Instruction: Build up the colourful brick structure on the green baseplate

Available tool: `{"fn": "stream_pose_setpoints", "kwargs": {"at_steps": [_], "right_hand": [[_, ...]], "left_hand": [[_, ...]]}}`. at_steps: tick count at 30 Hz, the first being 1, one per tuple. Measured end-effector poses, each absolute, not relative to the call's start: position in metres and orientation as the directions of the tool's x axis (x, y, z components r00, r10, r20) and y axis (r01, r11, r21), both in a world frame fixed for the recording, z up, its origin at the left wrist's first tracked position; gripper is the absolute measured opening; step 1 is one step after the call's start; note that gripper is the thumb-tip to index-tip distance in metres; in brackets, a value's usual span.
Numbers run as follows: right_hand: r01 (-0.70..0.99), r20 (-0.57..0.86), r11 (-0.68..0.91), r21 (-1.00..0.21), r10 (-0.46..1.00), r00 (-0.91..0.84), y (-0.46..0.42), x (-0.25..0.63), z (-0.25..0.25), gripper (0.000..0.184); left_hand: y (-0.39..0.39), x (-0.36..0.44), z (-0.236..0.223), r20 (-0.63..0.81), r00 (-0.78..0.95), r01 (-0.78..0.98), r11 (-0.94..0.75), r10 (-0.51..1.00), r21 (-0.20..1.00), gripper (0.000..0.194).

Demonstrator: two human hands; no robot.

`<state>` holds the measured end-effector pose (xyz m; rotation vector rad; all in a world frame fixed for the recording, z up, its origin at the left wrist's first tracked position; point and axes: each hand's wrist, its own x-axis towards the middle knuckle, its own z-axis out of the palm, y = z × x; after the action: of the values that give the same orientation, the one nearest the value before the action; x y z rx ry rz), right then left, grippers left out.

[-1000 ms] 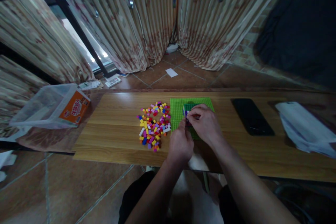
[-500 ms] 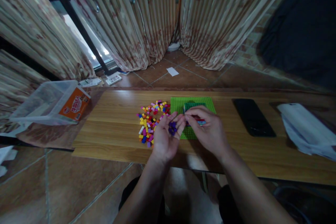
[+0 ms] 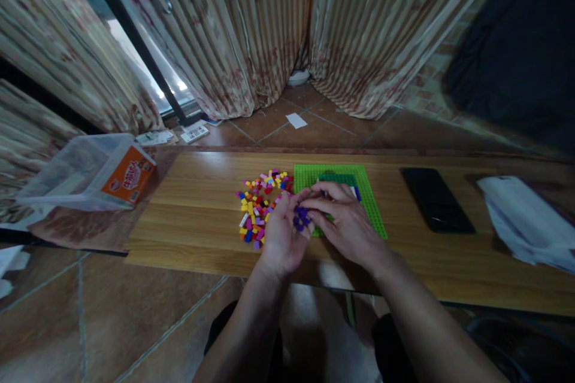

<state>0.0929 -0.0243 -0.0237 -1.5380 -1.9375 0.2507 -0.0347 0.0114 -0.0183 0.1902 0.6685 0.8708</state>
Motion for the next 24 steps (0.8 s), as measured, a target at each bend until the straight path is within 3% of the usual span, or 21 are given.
{"fn": "stream_pose_setpoints", "kwargs": {"at_steps": [4, 8, 12, 16, 20, 24], "right_hand": [[0.781, 0.377, 0.285, -0.555, 0.924, -0.069, -0.023, 0.094, -0.023, 0.017], [0.645, 0.416, 0.241, -0.725, 0.900, 0.132, -0.021, 0.105, -0.022, 0.012], [0.373, 0.300, 0.148, -0.916, 0.870, 0.392, -0.020, 0.121, -0.021, 0.013], [0.220, 0.197, 0.095, -0.971, 0.838, 0.509, -0.017, 0.128, -0.021, 0.015], [0.235, 0.154, 0.049, -0.971, 0.877, 0.456, -0.017, 0.128, -0.025, 0.016], [0.461, 0.211, 0.054, -0.886, 0.931, 0.298, -0.020, 0.125, -0.029, 0.020]], "left_hand": [[0.011, -0.034, -0.018, -0.482, 0.435, -0.649, 0.636, 0.761, 0.418, 0.042], [0.012, -0.034, -0.019, -0.588, 0.331, -0.646, 0.632, 0.738, 0.429, 0.034], [0.012, -0.035, -0.020, -0.621, 0.299, -0.597, 0.650, 0.725, 0.470, 0.013], [0.008, -0.034, -0.023, -0.613, 0.323, -0.525, 0.676, 0.721, 0.518, 0.011], [0.003, -0.030, -0.028, -0.580, 0.330, -0.476, 0.661, 0.745, 0.580, 0.023], [0.001, -0.028, -0.032, -0.555, 0.349, -0.442, 0.655, 0.755, 0.613, 0.028]]}}
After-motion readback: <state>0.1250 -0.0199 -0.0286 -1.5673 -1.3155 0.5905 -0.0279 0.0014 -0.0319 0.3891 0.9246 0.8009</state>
